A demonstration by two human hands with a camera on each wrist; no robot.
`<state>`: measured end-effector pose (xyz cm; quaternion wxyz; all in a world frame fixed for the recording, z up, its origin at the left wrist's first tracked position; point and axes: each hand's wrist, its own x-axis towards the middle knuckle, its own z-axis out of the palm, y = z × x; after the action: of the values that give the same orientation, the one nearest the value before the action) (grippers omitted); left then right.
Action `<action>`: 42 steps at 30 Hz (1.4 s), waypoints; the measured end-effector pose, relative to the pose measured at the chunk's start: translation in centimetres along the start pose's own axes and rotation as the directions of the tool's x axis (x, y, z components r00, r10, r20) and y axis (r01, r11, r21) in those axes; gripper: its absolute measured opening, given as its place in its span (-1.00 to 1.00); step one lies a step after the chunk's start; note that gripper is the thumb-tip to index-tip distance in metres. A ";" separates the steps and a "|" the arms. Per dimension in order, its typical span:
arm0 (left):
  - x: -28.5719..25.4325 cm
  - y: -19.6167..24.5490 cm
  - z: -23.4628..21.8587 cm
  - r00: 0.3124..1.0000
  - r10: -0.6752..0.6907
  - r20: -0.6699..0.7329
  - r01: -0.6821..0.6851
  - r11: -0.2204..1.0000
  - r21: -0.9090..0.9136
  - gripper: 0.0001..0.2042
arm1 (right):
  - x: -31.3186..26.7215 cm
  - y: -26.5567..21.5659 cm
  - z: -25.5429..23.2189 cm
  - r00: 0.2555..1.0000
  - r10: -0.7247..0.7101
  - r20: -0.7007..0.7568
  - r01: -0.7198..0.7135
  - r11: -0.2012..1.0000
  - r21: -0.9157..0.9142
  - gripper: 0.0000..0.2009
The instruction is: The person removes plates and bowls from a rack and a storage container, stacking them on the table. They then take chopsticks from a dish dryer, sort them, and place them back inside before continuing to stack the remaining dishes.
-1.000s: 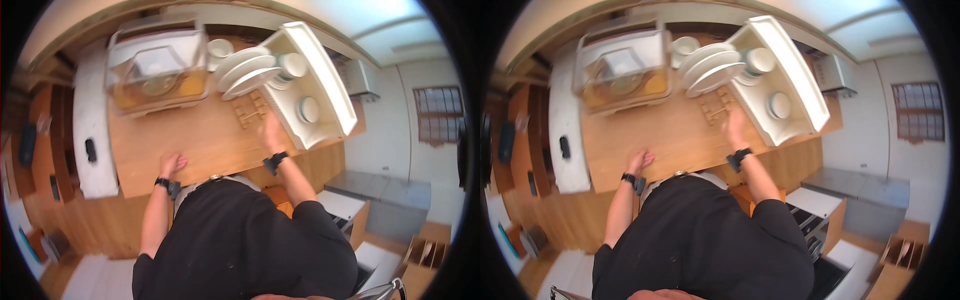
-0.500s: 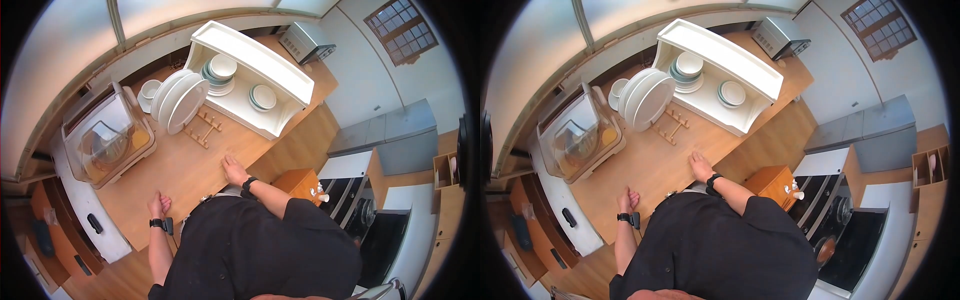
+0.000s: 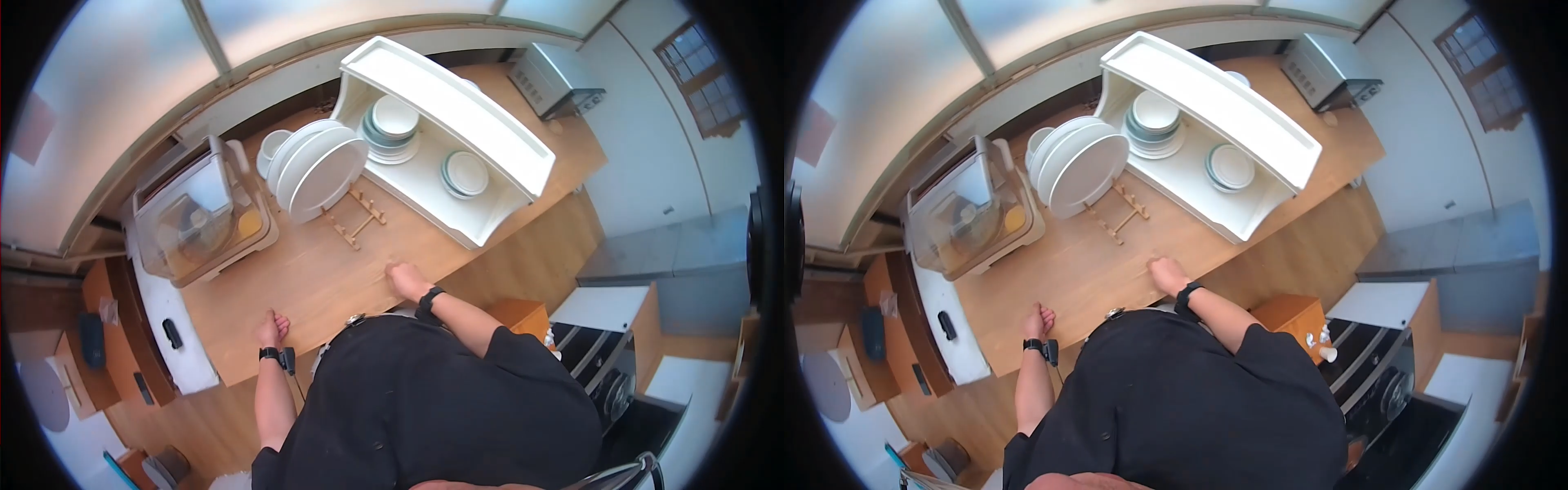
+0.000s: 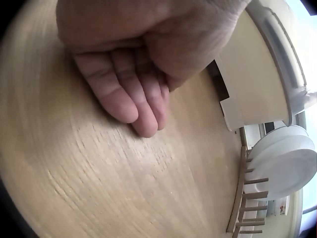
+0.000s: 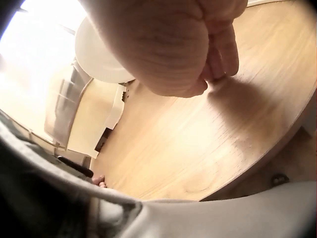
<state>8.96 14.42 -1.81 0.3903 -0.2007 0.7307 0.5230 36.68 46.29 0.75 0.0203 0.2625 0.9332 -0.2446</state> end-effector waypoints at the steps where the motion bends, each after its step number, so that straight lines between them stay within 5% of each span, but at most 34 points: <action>1: 1.2 -1.1 -0.3 1.000 0.003 0.012 -0.003 0.999 -0.032 -0.61 | 0.0 0.4 0.0 0.999 -0.031 -0.043 0.032 0.999 0.036 -0.88; 10: 0.4 -5.7 -0.1 0.993 0.075 -0.093 -0.073 0.997 0.021 -0.64 | 0.8 2.3 -0.9 0.989 -0.105 -0.104 0.126 0.968 0.215 -0.87; 15: -3.4 -10.5 -3.1 0.988 0.040 -0.149 -0.036 0.999 0.032 -0.62 | 1.7 3.2 -0.3 0.979 -0.202 0.016 0.200 0.977 0.079 -0.88; 23: -13.5 -30.4 -9.4 0.894 -0.177 -0.411 0.210 0.977 0.036 -0.57 | 2.5 2.1 0.4 0.925 -0.251 0.285 0.324 0.913 -0.247 -0.82; 27: -20.6 -38.3 -9.1 0.843 -0.309 -0.441 0.458 0.842 0.285 -0.55 | 4.1 -1.0 -2.1 0.878 -0.274 0.392 0.404 0.864 -0.300 -0.81; 29: -21.2 -46.6 -7.5 0.801 -0.374 -0.468 0.551 0.766 0.330 -0.55 | 5.0 -2.5 -3.0 0.835 -0.301 0.460 0.474 0.818 -0.325 -0.81; 30: -22.4 -47.0 -5.7 0.782 -0.401 -0.478 0.574 0.761 0.301 -0.54 | 5.4 -3.4 -3.2 0.807 -0.336 0.486 0.518 0.798 -0.309 -0.82; 32: -24.4 -44.8 -3.4 0.745 -0.436 -0.504 0.610 0.751 0.253 -0.53 | 6.0 -5.7 -2.9 0.751 -0.405 0.522 0.594 0.759 -0.265 -0.83; 33: -23.7 -47.5 -2.3 0.781 -0.420 -0.463 0.570 0.782 0.251 -0.52 | 6.2 -7.1 -2.4 0.690 -0.468 0.553 0.652 0.733 -0.193 -0.83; 35: -22.7 -45.3 -1.1 0.789 -0.462 -0.404 0.565 0.804 0.184 -0.52 | 7.3 -10.2 0.0 0.575 -0.568 0.588 0.726 0.686 -0.048 -0.80; 37: -22.0 -42.5 -0.2 0.805 -0.457 -0.378 0.537 0.832 0.138 -0.53 | 8.0 -13.9 2.8 0.388 -0.784 0.484 0.828 0.528 0.192 -0.62; 39: -20.9 -40.9 -1.0 0.827 -0.414 -0.380 0.491 0.861 0.131 -0.53 | 8.4 -18.0 5.0 0.264 -0.771 0.580 0.864 0.457 0.214 -0.48; 42: -17.1 -41.9 -3.2 0.854 -0.296 -0.428 0.372 0.922 0.106 -0.54 | 9.4 -22.0 8.2 0.177 -0.810 0.559 0.925 0.331 0.186 -0.36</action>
<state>47.72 -6.15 -13.49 0.3327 -0.3914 0.7944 0.3240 16.84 30.61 1.75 0.1759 -0.4061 0.8778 -0.1833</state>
